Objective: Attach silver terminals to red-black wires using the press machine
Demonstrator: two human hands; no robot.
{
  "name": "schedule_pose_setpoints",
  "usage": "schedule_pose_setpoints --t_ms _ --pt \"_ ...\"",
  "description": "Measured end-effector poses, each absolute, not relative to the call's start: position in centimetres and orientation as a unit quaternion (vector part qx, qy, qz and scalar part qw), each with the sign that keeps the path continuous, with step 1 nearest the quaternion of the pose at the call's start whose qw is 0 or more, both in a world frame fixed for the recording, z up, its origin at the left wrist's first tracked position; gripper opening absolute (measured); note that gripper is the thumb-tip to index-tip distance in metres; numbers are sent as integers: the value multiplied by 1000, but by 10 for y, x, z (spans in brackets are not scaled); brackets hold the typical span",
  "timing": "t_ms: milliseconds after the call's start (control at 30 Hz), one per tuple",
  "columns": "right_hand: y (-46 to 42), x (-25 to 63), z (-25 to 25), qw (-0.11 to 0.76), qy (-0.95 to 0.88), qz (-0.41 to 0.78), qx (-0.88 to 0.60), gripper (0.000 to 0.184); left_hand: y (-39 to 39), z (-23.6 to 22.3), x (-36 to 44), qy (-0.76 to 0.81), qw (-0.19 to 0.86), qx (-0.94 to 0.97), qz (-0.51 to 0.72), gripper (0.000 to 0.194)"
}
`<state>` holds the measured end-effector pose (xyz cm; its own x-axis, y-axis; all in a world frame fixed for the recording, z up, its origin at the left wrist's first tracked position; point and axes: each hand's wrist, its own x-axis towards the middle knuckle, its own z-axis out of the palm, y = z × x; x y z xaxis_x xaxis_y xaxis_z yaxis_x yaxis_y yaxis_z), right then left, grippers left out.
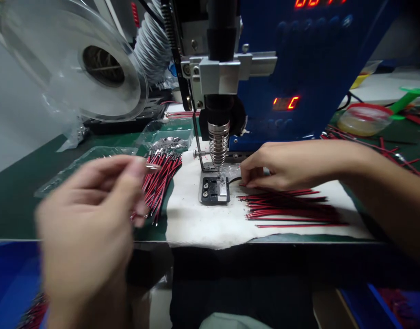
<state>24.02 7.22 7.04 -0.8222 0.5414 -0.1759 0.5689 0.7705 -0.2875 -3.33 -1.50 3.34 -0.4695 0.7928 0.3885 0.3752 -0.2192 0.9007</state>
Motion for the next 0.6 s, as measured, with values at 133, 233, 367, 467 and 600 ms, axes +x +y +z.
schedule_pose_setpoints --t_ms 133,233,367,467,600 --pt "72 245 66 -11 931 -196 308 13 -6 24 20 557 292 446 636 14" --pt "69 246 62 -45 922 -223 313 13 1 16 28 542 335 440 633 14" --pt "66 245 57 -105 916 -252 293 16 -1 8 35 532 362 444 624 16" --pt "66 243 52 -130 913 -257 288 18 -3 2 40 538 389 432 611 17" --pt "63 237 45 -164 898 -264 310 19 -1 -2 40 526 401 424 618 18"
